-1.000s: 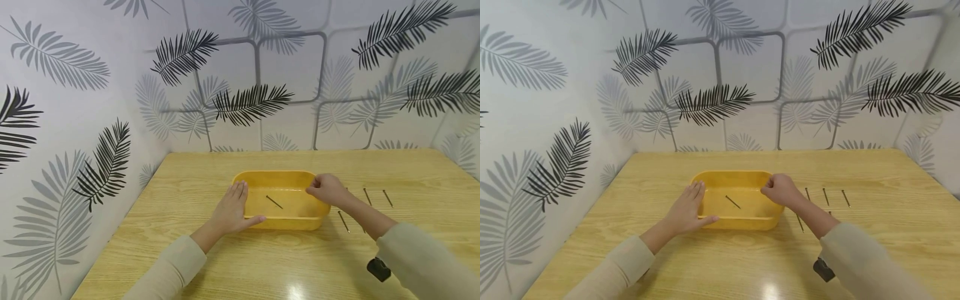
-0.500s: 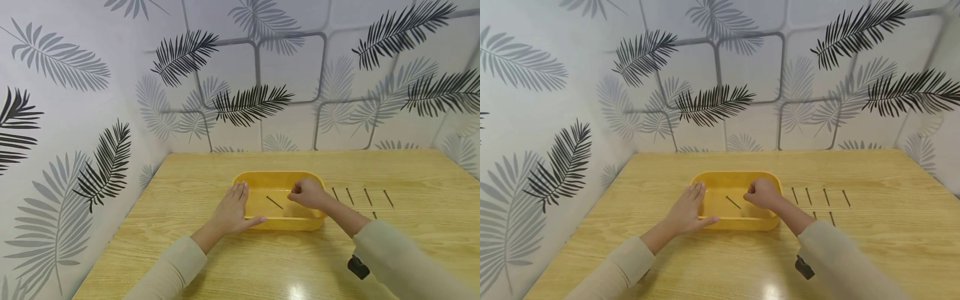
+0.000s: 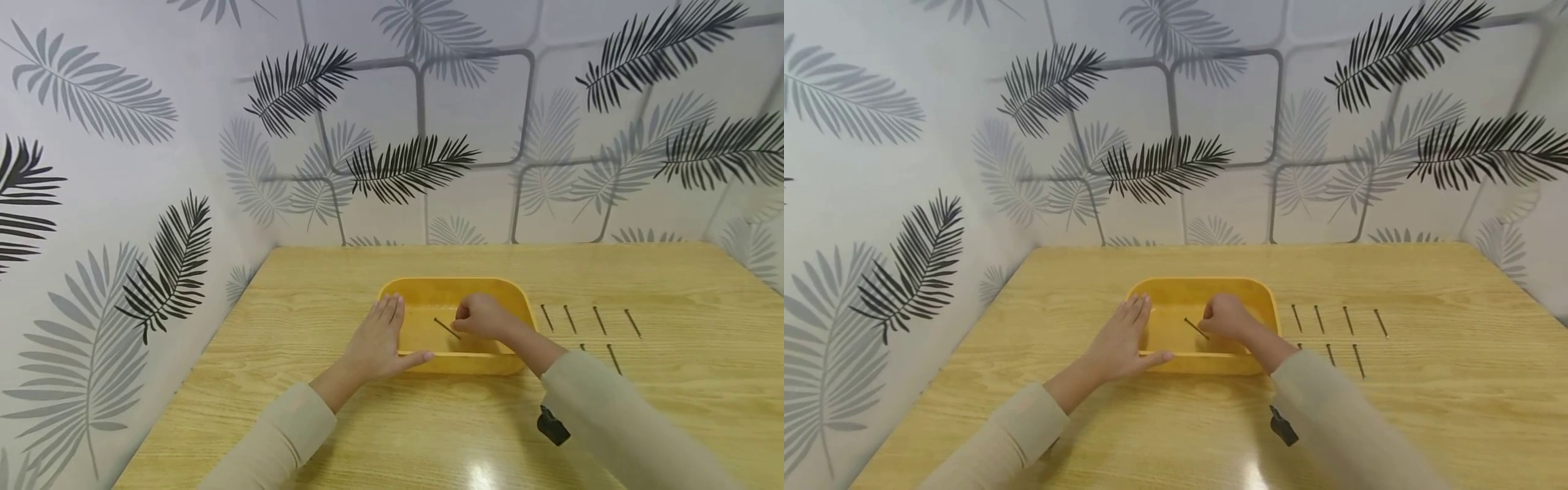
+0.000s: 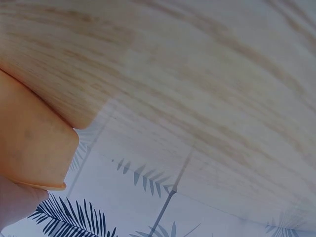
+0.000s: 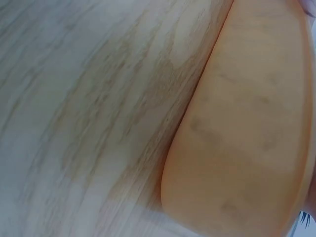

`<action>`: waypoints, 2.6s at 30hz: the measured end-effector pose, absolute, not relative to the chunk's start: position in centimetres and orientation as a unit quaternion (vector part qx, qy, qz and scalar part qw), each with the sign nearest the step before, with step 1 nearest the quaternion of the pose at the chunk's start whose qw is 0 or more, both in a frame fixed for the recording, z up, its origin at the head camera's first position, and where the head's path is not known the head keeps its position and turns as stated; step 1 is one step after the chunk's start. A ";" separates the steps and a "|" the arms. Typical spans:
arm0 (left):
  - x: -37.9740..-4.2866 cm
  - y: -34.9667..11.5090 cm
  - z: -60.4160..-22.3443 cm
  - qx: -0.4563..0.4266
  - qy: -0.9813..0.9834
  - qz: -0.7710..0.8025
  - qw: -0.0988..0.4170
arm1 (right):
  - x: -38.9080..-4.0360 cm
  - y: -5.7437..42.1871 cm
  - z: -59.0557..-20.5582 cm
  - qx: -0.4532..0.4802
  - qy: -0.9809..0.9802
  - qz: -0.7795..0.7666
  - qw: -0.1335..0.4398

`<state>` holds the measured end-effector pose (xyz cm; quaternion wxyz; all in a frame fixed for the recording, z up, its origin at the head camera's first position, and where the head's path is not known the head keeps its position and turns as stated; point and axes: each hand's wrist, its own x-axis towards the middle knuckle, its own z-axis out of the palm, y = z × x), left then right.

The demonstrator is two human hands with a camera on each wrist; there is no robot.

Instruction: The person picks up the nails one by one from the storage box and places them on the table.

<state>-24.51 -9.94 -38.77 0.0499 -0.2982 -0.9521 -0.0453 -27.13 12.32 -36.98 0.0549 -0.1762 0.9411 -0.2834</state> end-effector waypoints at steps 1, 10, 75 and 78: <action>-24.5 -9.9 -38.8 -0.298 -0.952 -0.043 0.049 | -27.3 12.2 -37.1 -0.176 0.941 -0.285 0.056; -24.7 -10.0 -38.8 -0.302 -0.951 -0.045 0.055 | -27.9 11.4 -37.6 -0.182 0.943 -0.275 0.036; -24.6 -9.9 -38.8 -0.292 -0.955 -0.039 0.049 | -32.8 14.2 -41.5 -0.166 0.955 -0.246 -0.017; -24.7 -9.9 -38.9 -0.293 -0.954 -0.041 0.050 | -33.0 14.7 -41.6 -0.178 0.955 -0.236 -0.023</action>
